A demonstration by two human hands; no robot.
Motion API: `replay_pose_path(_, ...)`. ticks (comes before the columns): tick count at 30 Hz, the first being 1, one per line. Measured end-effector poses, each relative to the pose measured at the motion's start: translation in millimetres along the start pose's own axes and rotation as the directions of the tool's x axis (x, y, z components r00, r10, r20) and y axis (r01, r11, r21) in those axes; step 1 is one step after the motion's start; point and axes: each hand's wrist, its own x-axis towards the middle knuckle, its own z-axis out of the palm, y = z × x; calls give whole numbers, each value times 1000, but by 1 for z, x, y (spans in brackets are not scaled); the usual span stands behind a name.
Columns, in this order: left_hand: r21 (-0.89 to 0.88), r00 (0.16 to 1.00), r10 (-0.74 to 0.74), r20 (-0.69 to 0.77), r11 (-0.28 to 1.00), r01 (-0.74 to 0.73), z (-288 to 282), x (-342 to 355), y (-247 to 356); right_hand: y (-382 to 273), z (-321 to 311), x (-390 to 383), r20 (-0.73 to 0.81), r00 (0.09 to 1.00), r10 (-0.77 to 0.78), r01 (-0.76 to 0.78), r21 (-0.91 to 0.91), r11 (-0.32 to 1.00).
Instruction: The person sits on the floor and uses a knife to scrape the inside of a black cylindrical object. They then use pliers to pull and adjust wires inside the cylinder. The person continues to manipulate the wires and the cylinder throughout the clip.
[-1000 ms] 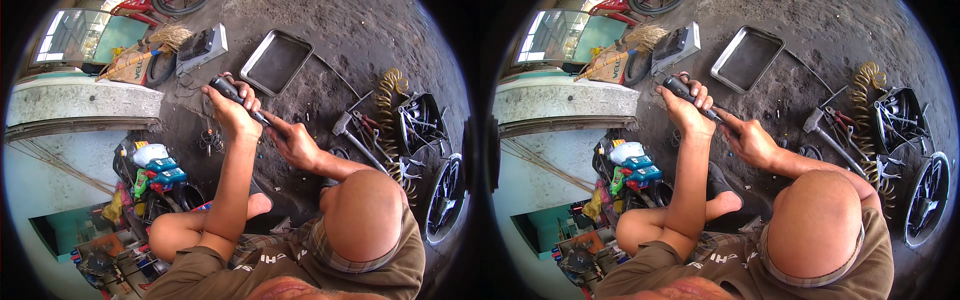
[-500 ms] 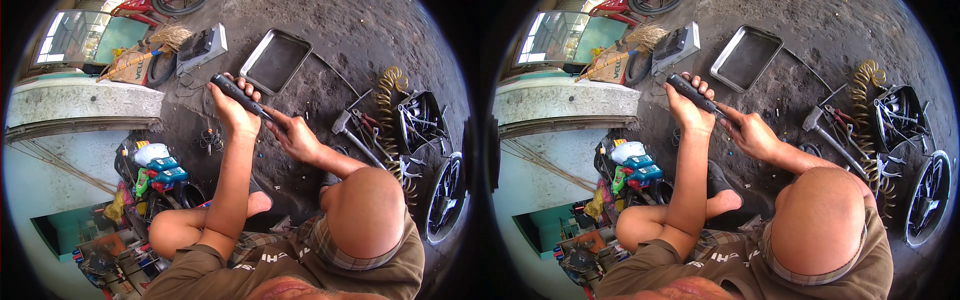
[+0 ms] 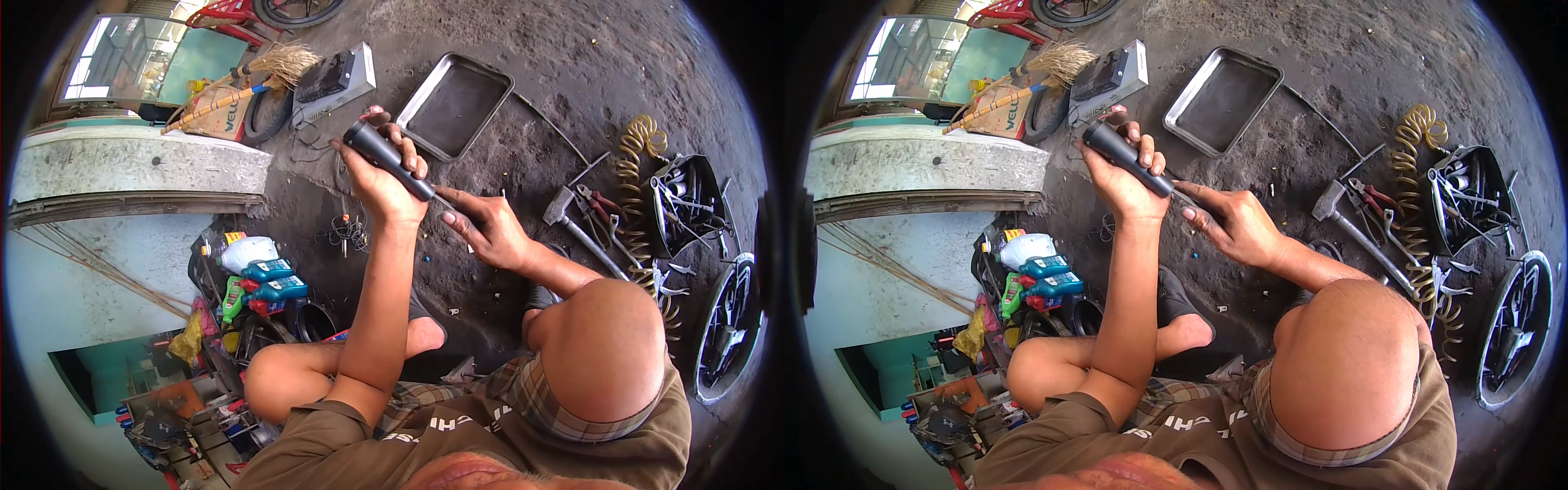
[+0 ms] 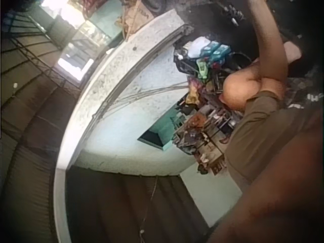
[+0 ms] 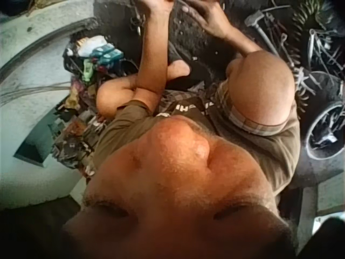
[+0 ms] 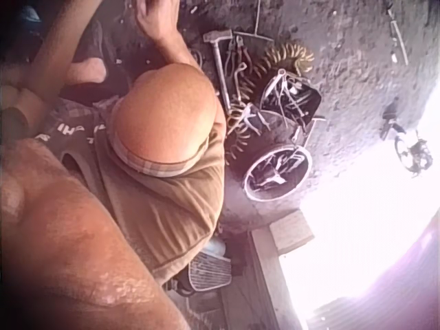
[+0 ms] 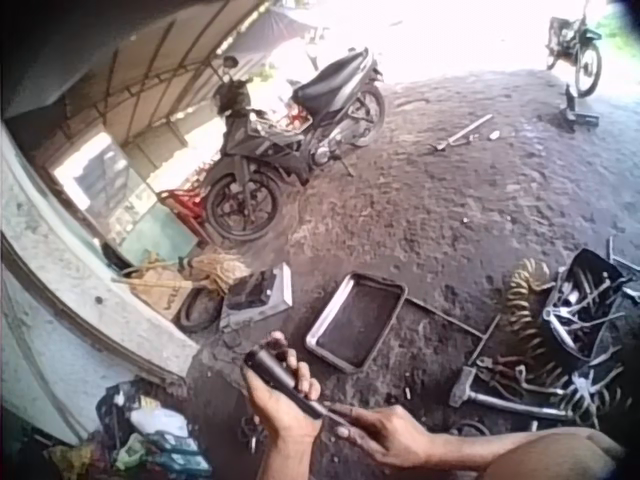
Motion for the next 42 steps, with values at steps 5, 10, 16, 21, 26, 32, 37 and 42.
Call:
replay_pose_path(5,8,998,65,18,998,-65,7,1,2,9,4,0,-115,975,-188,172,-140,975)
replay_pose_path(10,66,995,55,-86,997,-49,3,3,0,11,2,3,-168,940,-298,250,-257,933)
replay_pose_path(16,-12,998,55,-31,998,-56,11,-1,1,13,1,3,-240,902,-357,249,-386,888)
replay_pose_path(21,69,995,101,0,992,-101,3,5,0,4,-2,3,-225,915,-336,195,-484,853)
replay_pose_path(26,47,995,86,-41,995,-84,8,4,-1,4,-1,2,-257,918,-303,165,-447,879)
replay_pose_path(32,21,994,95,56,995,-96,8,2,0,4,-3,2,-222,946,-237,115,-456,883)
replay_pose_path(37,166,995,96,15,981,-97,11,6,3,32,-1,2,-169,982,-82,-54,-671,739)
replay_pose_path(42,218,992,-104,69,972,87,13,2,1,19,-18,3,-178,928,328,-257,332,908)
